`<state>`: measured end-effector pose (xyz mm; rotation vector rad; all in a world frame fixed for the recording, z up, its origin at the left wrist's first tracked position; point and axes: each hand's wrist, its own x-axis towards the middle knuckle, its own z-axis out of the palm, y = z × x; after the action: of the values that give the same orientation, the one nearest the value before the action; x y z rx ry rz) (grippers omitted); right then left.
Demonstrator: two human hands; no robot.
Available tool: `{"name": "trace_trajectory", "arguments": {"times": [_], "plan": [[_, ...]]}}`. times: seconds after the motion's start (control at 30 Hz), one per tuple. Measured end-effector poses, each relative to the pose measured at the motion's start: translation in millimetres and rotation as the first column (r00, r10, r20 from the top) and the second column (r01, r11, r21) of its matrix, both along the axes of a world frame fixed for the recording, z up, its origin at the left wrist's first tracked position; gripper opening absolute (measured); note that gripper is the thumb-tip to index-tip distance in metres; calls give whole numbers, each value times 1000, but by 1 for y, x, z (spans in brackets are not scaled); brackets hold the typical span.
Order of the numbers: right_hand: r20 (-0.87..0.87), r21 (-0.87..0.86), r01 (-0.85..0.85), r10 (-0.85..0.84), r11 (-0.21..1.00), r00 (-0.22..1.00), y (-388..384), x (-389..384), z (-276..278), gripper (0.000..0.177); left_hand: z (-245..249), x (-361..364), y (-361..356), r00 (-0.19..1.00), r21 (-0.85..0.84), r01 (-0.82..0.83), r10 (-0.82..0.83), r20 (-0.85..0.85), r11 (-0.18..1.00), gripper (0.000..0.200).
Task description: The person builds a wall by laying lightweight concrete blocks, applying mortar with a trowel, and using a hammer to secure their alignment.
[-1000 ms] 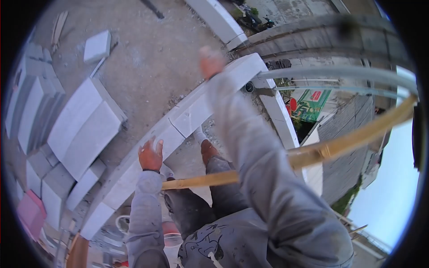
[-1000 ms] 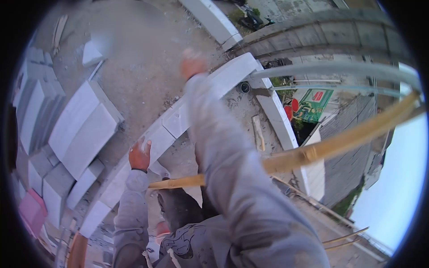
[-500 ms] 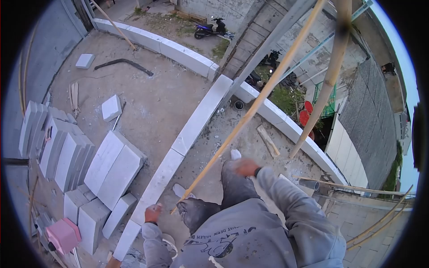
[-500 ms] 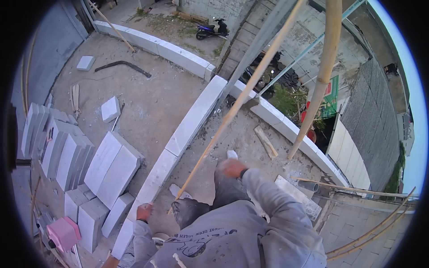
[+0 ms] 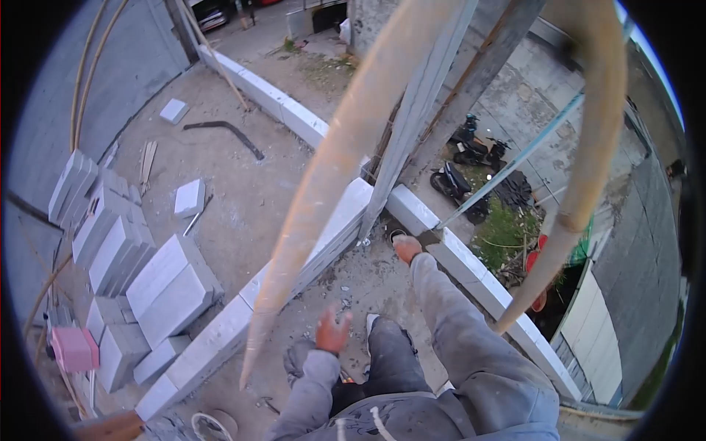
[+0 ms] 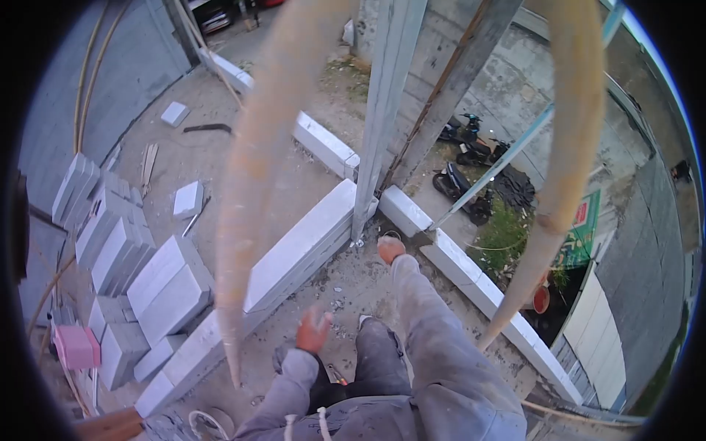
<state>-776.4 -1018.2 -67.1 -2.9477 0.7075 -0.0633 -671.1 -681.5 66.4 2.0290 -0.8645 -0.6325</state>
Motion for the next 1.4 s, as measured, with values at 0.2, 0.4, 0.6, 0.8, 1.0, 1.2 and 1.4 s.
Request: {"name": "trace_trajectory", "arguments": {"times": [0.2,0.4,0.6,0.8,1.0,1.2,1.4], "plan": [[266,710,275,-608,649,748,-76,73,-81,21,-57,117,-77,812,-172,-255,307,497,952,38],[-67,986,151,-669,67,740,-109,102,-70,28,-101,189,-48,683,90,-499,327,654,862,46],[-8,999,37,-576,39,818,-119,106,-70,21,-137,222,29,644,261,-661,355,678,703,48],[98,983,19,-611,182,786,-122,112,-67,21,-168,257,79,712,227,-570,337,616,790,43],[213,941,-27,-529,337,822,-127,113,-70,21,-176,263,89,767,237,-527,336,547,816,42],[104,978,28,-600,206,793,-128,114,-67,24,-171,266,90,821,302,-473,289,492,828,41],[-48,981,146,-575,125,817,-131,126,-60,32,-165,253,81,782,321,-533,312,539,783,40]]}}
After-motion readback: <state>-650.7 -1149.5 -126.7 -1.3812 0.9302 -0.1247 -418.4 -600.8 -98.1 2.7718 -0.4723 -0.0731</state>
